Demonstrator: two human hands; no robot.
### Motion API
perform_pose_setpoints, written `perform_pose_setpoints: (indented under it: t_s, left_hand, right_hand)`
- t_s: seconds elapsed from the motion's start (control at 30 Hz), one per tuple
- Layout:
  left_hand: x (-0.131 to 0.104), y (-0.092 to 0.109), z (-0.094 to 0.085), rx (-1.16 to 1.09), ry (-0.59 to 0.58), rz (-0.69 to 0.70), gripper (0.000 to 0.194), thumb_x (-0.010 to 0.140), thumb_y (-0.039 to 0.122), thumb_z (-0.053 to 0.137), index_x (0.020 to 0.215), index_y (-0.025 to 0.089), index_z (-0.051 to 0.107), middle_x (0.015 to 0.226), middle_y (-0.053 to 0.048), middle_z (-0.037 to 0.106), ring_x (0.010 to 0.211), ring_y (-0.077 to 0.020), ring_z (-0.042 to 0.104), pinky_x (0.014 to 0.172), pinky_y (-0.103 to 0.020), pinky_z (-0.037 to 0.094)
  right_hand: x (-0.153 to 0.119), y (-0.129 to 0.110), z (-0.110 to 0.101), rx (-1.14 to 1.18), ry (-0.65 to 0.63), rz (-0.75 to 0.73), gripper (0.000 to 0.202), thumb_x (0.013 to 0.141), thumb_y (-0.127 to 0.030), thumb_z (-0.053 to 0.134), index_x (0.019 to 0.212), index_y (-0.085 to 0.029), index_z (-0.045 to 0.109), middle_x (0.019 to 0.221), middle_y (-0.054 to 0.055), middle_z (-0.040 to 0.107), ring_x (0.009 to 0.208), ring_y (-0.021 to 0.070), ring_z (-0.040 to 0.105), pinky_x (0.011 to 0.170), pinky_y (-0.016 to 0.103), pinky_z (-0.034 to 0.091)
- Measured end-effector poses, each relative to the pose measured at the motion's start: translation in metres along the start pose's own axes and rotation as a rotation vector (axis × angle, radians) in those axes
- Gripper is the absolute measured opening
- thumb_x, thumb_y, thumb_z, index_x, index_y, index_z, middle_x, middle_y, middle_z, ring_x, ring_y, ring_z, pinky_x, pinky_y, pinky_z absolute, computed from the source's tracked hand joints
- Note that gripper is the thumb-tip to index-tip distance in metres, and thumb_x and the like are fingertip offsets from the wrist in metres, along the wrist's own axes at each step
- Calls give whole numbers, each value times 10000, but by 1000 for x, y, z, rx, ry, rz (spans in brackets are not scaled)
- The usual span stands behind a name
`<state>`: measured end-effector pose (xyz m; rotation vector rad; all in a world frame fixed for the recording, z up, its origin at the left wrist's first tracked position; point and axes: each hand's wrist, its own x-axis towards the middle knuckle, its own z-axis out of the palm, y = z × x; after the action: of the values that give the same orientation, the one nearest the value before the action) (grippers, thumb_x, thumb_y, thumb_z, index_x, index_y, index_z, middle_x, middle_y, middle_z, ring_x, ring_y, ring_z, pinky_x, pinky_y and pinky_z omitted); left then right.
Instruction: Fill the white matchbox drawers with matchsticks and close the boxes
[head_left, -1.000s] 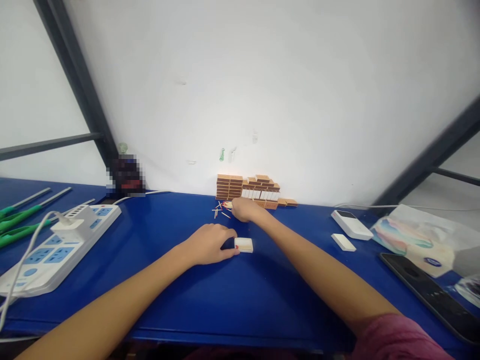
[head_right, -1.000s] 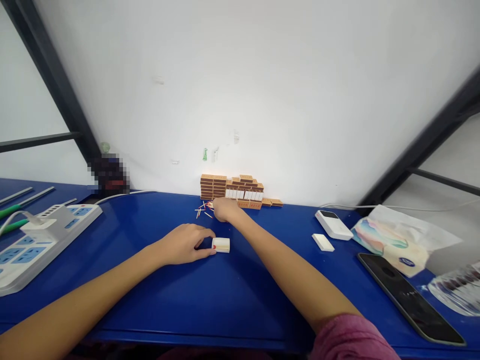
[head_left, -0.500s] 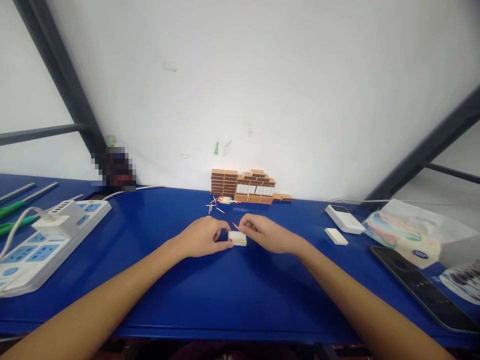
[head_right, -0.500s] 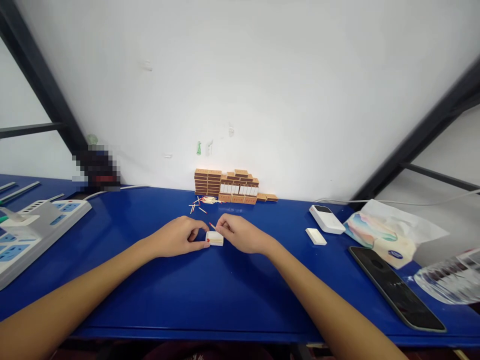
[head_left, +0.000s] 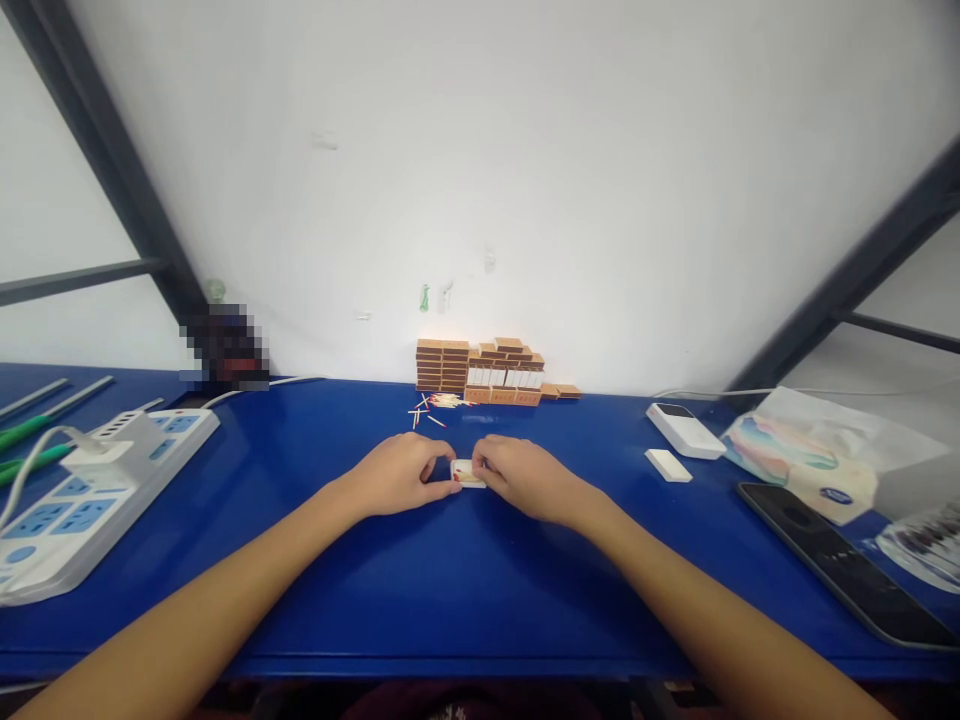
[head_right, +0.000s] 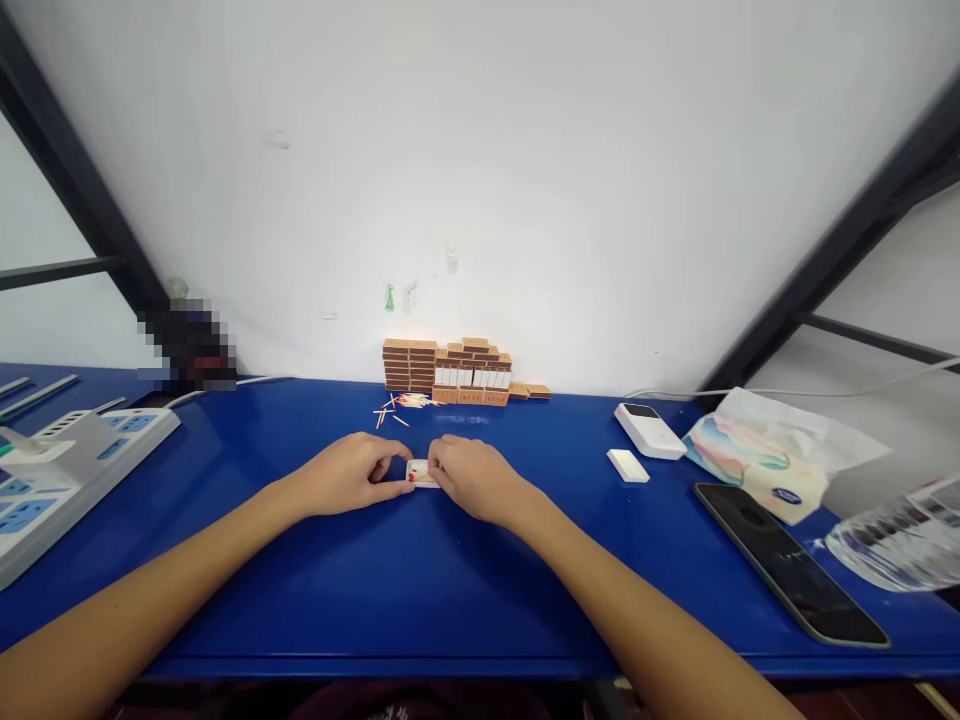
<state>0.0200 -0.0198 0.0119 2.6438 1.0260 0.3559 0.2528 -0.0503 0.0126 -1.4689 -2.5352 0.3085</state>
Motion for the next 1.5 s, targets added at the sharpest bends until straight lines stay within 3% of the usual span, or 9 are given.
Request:
perform_pose_setpoints:
  t_s: [0.2, 0.33, 0.5, 0.8, 0.97, 1.07, 1.2, 1.33, 1.5]
  left_hand:
    - [-1, 1, 0, 16, 17, 19, 340, 916, 482, 670, 1129, 219, 705, 683, 27, 635, 613, -145, 570, 587, -263, 335]
    - [-1, 1, 1, -27, -17, 6, 343, 905, 498, 678, 1101, 219, 718, 676, 31, 631, 591, -133, 567, 568, -259, 332]
    - [-1, 5, 5, -38, -15, 8, 345, 915, 509, 662, 1096, 221, 720, 659, 35, 625, 579, -130, 567, 571, -259, 337]
    - [-2, 3, 11, -24, 18, 32, 371, 919, 552, 658, 1065, 215, 715, 705, 10, 659, 638, -153, 619, 591, -264, 364]
    - [-3, 3, 10, 18, 9, 22, 379, 924, 545, 650, 1105, 217, 714, 721, -6, 668, 638, -169, 627, 581, -275, 364]
    - [-3, 4, 11, 43, 3, 14, 368, 926, 525, 654, 1126, 221, 710, 767, -22, 683, 656, -180, 637, 578, -275, 367]
    - [-3, 3, 10, 62, 3, 22, 344, 929, 527, 655, 1063, 215, 708, 787, -31, 684, 677, -188, 645, 580, -279, 371]
    - [-3, -5, 4, 111, 14, -11, 338, 920, 521, 665, 1057, 216, 713, 793, -39, 689, 691, -198, 642, 593, -284, 367]
    - [-4, -14, -5, 129, 24, -117, 352, 919, 539, 649, 1069, 229, 720, 772, -36, 686, 675, -202, 628, 585, -281, 351]
  right_hand:
    - [1, -1, -4, 67, 97, -54, 109, 961, -141, 559, 914, -200, 638, 888, 24, 645, 750, 143, 543, 685, 258, 344]
    - [2, 10, -13, 59, 194, 16, 80, 959, -185, 595, 914, -194, 661, 805, 13, 633, 739, 149, 541, 662, 259, 337]
    - [12, 27, -19, 83, 221, 82, 83, 939, -185, 616, 889, -184, 683, 719, -6, 634, 676, 140, 545, 628, 255, 328]
    - [104, 9, -13, 64, 108, -28, 106, 947, -177, 600, 925, -145, 699, 888, 47, 697, 761, 145, 582, 656, 238, 359]
    - [131, 19, -12, 14, -47, -286, 281, 888, 14, 535, 1041, -158, 696, 1076, 71, 625, 894, 153, 568, 762, 239, 382]
    - [131, 27, -12, 13, -122, -329, 227, 885, -5, 602, 1014, -164, 701, 1050, 63, 584, 862, 148, 549, 760, 238, 381]
    - [125, 34, -11, -23, -126, -290, 24, 939, -139, 660, 944, -154, 678, 1007, 61, 596, 830, 151, 537, 726, 234, 377]
    - [115, 35, -12, -83, -125, -189, 67, 965, -148, 611, 929, -149, 667, 1019, 87, 642, 859, 174, 574, 736, 242, 396]
    - [91, 27, -24, 17, -20, -143, 117, 986, -146, 547, 951, -146, 658, 992, 92, 669, 864, 185, 599, 748, 260, 422]
